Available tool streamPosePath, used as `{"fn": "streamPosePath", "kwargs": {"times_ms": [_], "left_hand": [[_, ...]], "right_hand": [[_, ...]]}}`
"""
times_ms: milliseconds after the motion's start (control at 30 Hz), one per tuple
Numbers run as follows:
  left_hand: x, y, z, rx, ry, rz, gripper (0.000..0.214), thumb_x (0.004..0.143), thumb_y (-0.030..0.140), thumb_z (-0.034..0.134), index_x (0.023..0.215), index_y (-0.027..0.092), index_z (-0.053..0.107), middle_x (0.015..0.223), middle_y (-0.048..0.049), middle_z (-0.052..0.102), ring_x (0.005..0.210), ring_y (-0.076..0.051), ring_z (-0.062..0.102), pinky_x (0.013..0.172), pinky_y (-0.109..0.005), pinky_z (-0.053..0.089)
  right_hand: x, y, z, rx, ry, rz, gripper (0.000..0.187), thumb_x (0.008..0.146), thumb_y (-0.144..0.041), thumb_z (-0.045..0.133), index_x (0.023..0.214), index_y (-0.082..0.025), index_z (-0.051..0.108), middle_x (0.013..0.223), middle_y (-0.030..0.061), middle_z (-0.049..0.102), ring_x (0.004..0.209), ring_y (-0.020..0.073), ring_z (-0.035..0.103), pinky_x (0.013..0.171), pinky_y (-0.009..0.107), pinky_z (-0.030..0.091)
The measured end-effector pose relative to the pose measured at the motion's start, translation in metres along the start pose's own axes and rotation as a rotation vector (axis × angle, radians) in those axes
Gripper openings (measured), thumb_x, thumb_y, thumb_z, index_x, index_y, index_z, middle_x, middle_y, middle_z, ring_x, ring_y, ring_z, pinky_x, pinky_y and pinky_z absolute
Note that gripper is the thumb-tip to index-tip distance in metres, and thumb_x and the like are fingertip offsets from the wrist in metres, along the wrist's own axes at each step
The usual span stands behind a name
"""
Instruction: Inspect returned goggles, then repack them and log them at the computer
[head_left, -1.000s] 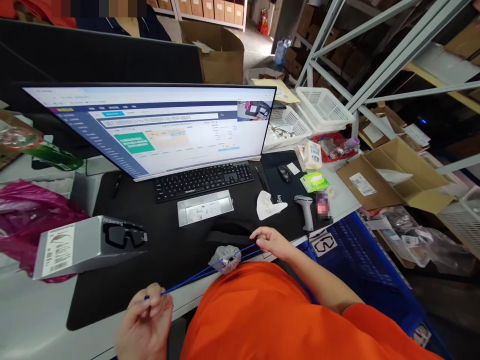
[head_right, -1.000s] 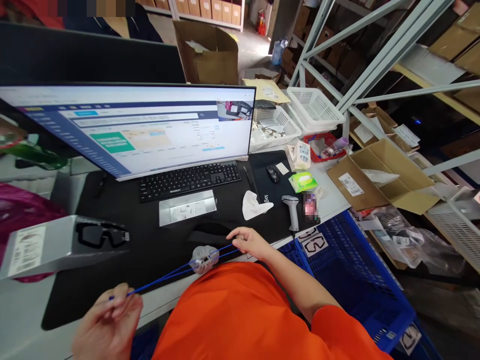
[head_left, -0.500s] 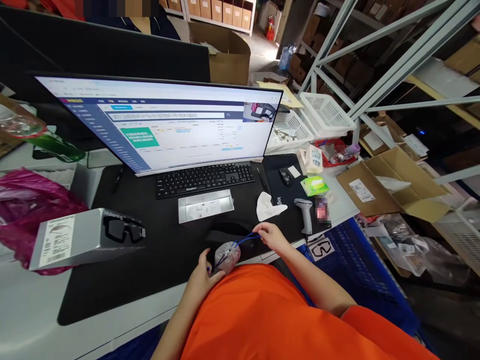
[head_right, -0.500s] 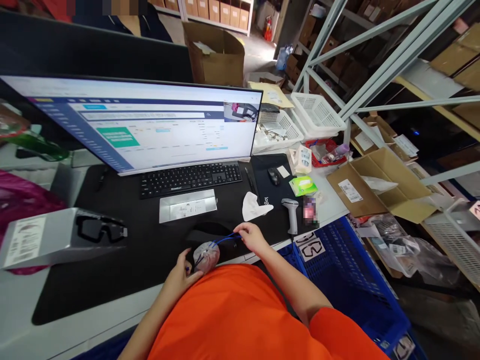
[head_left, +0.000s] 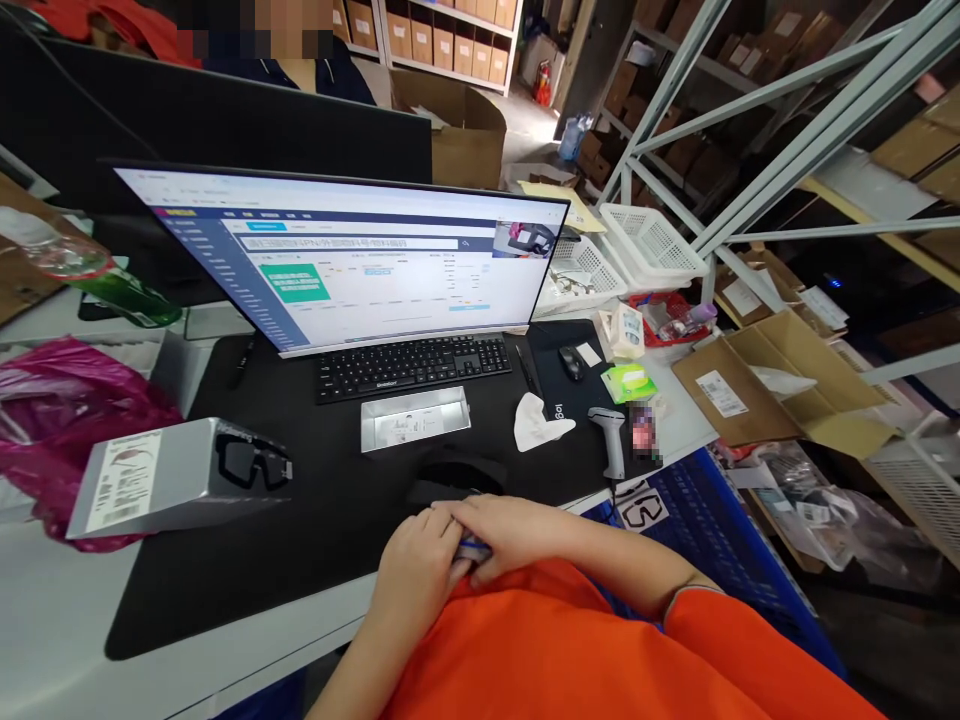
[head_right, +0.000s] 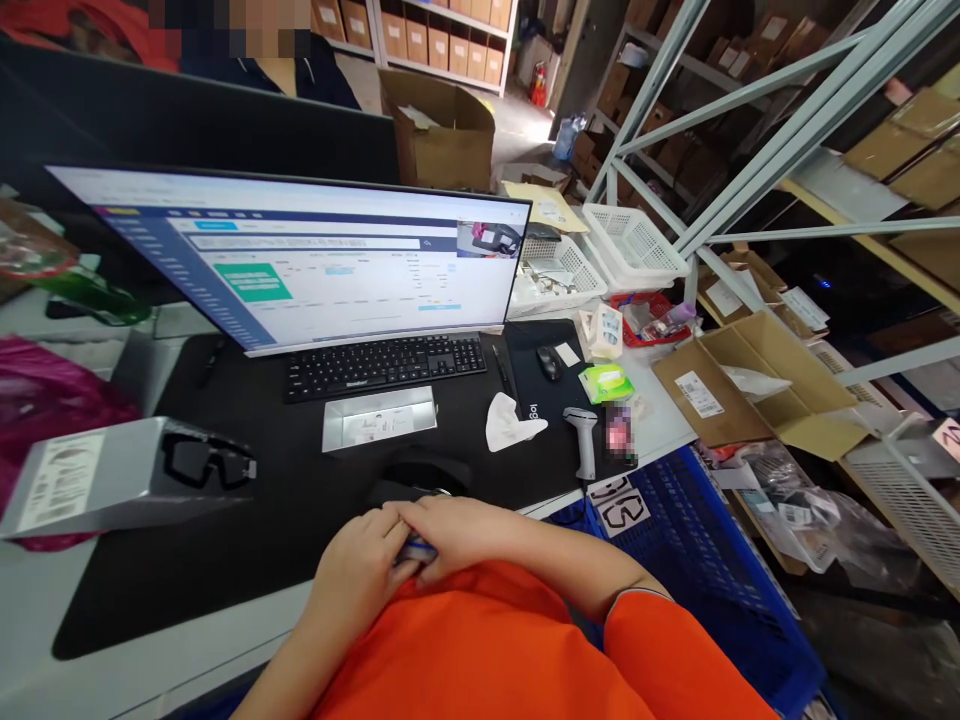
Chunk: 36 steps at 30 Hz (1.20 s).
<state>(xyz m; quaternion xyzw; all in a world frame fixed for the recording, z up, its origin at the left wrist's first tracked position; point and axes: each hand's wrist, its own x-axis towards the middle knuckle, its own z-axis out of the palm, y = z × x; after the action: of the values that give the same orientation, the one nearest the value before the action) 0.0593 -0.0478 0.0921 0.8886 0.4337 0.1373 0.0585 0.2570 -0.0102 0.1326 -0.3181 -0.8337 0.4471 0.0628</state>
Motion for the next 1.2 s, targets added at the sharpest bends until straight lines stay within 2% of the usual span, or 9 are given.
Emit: {"fn": "streamPosePath", "kwargs": {"times_ms": [200,333,400,533,633,733,933,1100,1200], "left_hand": [[0.012,-0.023,-0.01,-0.235,0.297,-0.141,0.064,0.086,0.037,0.068,0.143,0.021,0.047,0.152,-0.0199,0.041,0.129,-0.035,0.053,0.102,-0.049,0.051],[0.008,-0.059,0.025,-0.094,0.084,-0.072,0.07,0.078,0.022,0.071,0.144,0.025,0.048,0.146,-0.0142,0.054,0.131,-0.035,0.053,0.111,-0.055,0.043],[0.009,-0.067,0.045,-0.033,0.008,0.007,0.064,0.073,0.008,0.067,0.134,0.022,0.057,0.132,-0.0129,0.064,0.123,-0.033,0.058,0.111,-0.054,0.043],[0.0,-0.063,0.074,-0.011,0.067,0.061,0.036,0.078,0.0,0.052,0.104,0.018,0.068,0.099,-0.0099,0.069,0.102,-0.027,0.063,0.102,-0.048,0.05],[-0.024,-0.055,0.087,-0.021,0.116,0.052,0.033,0.089,0.003,0.045,0.1,0.02,0.071,0.092,-0.0085,0.07,0.093,-0.022,0.065,0.095,-0.041,0.054],[-0.049,-0.051,0.096,-0.021,0.149,0.03,0.031,0.095,0.008,0.043,0.097,0.02,0.072,0.094,-0.0087,0.072,0.094,-0.021,0.066,0.095,-0.04,0.055],[-0.053,-0.055,0.104,-0.057,0.148,0.042,0.021,0.095,0.017,0.051,0.1,0.019,0.071,0.099,-0.0103,0.073,0.102,-0.024,0.067,0.1,-0.043,0.054],[-0.029,-0.054,0.089,-0.096,0.043,-0.01,0.03,0.078,0.027,0.074,0.107,0.02,0.066,0.101,-0.0082,0.071,0.094,-0.026,0.066,0.083,-0.038,0.057],[-0.021,-0.05,0.077,-0.104,-0.016,-0.098,0.03,0.076,0.027,0.076,0.103,0.021,0.064,0.097,-0.0055,0.068,0.09,-0.025,0.064,0.081,-0.038,0.055]], "right_hand": [[-0.014,0.021,-0.024,0.043,0.44,0.299,0.071,0.071,-0.016,0.066,0.14,-0.024,0.052,0.114,0.0064,0.071,0.102,0.0256,0.067,0.089,0.034,0.049],[-0.014,0.057,-0.037,0.519,1.04,0.308,0.053,0.076,-0.024,0.06,0.129,-0.021,0.054,0.118,0.0078,0.067,0.109,0.025,0.063,0.094,0.037,0.051],[-0.001,0.068,-0.029,0.7,1.157,0.264,0.055,0.079,-0.028,0.06,0.133,-0.021,0.047,0.119,0.0087,0.066,0.109,0.0252,0.063,0.093,0.038,0.052],[0.034,0.065,0.007,0.514,0.901,0.229,0.053,0.078,-0.023,0.062,0.128,-0.019,0.047,0.114,0.0083,0.066,0.101,0.0225,0.064,0.088,0.034,0.055],[0.049,0.055,0.032,0.024,0.47,0.165,0.045,0.079,-0.018,0.063,0.123,-0.018,0.053,0.116,0.01,0.066,0.104,0.023,0.065,0.09,0.034,0.054],[0.06,0.046,0.051,-0.442,0.147,0.341,0.03,0.088,-0.013,0.055,0.118,-0.015,0.056,0.111,0.0152,0.068,0.101,0.0275,0.069,0.083,0.04,0.057],[0.084,0.043,0.071,-0.545,0.051,0.42,0.027,0.1,-0.011,0.04,0.119,-0.012,0.059,0.11,0.0192,0.069,0.098,0.0294,0.071,0.076,0.043,0.059],[0.058,0.05,0.03,-0.164,-0.061,0.018,0.07,0.08,-0.018,0.076,0.145,-0.014,0.049,0.141,0.0168,0.059,0.13,0.0261,0.058,0.108,0.036,0.048],[0.012,0.059,0.009,0.014,0.149,0.01,0.061,0.084,-0.02,0.071,0.143,-0.019,0.057,0.149,0.0143,0.055,0.139,0.0265,0.051,0.116,0.041,0.04]]}}
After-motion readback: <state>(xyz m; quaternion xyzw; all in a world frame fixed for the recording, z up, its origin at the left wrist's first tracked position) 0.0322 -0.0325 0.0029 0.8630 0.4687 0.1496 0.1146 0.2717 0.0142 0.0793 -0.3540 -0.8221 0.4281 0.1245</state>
